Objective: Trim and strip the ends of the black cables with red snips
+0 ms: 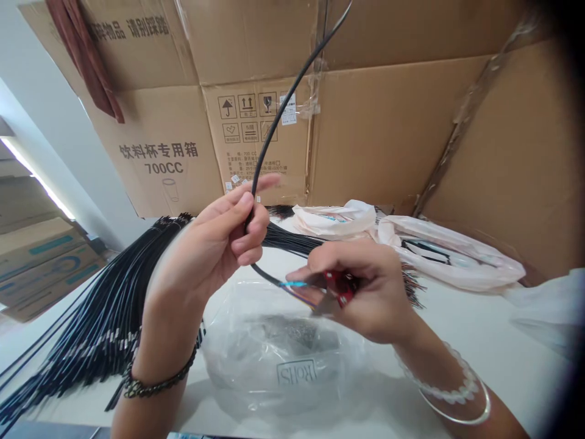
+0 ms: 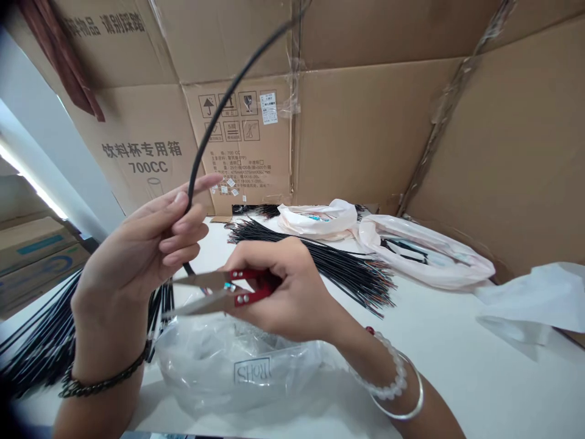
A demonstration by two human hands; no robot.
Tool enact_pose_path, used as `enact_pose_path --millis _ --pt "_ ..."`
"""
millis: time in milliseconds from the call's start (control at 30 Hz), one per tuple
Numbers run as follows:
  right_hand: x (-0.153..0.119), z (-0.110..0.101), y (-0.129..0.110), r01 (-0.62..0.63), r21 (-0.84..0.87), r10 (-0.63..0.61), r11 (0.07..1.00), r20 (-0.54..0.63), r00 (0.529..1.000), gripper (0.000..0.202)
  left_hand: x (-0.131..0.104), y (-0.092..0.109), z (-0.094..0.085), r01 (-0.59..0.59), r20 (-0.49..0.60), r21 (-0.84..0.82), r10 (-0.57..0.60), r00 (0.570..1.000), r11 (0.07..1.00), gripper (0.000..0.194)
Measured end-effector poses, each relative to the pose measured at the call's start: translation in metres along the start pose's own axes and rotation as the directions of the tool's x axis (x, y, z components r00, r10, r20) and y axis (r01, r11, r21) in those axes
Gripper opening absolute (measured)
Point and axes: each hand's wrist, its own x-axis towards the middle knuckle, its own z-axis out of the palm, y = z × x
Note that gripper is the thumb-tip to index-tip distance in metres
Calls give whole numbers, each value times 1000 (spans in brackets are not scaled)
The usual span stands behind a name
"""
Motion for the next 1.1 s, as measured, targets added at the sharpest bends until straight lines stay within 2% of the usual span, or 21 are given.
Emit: enact_pose_path --millis 67,133,200,267,333,400,500,567,633,700,767,867,967,1033,1100 --pt "4 0 2 -138 97 145 986 -79 986 21 8 -5 -6 -87 -85 164 102 991 983 58" --pt "9 0 5 -219 186 247 958 -147 958 27 15 -9 -14 -119 -134 428 193 972 896 68" --pt "14 -1 9 -255 258 307 932 -185 934 31 17 -11 -23 -23 -131 701 161 978 713 52" --pt "17 -3 15 -283 317 350 905 -177 920 30 18 -10 -30 102 -130 886 30 991 453 40" --pt "19 -5 21 -333 345 398 877 -136 907 26 17 -9 -35 143 -135 956 -46 990 256 47" --pt "20 -6 26 -389 339 444 857 -98 891 24 16 -8 -36 144 -144 972 -13 989 187 53" --pt "19 -6 30 -422 358 479 833 -85 873 25 12 -6 -34 93 -108 990 140 984 107 59" --pt "19 -5 30 -411 404 485 817 -98 869 25 8 -5 -30 -24 3 993 186 983 114 56" --pt "19 -4 29 -404 444 497 800 -114 860 22 4 -4 -26 -130 99 968 145 984 217 46" --pt "19 -3 27 -404 479 512 780 -117 851 17 -1 -6 -22 -150 118 939 119 986 308 35" --pt "19 -4 24 -410 520 530 749 -100 842 13 -4 -9 -20 -156 97 935 193 976 319 25" --pt "18 -9 19 -459 598 562 657 17 827 12 -3 -14 -20 -273 164 890 302 939 364 18" --pt "18 -16 14 -525 643 538 558 202 819 17 0 -13 -20 -383 283 833 287 915 400 16" --pt "18 -17 13 -490 647 493 584 196 847 14 1 -12 -19 -405 337 819 231 913 406 20" --pt "17 -14 11 -406 616 464 675 72 883 11 2 -13 -17 -406 334 817 238 912 409 24"
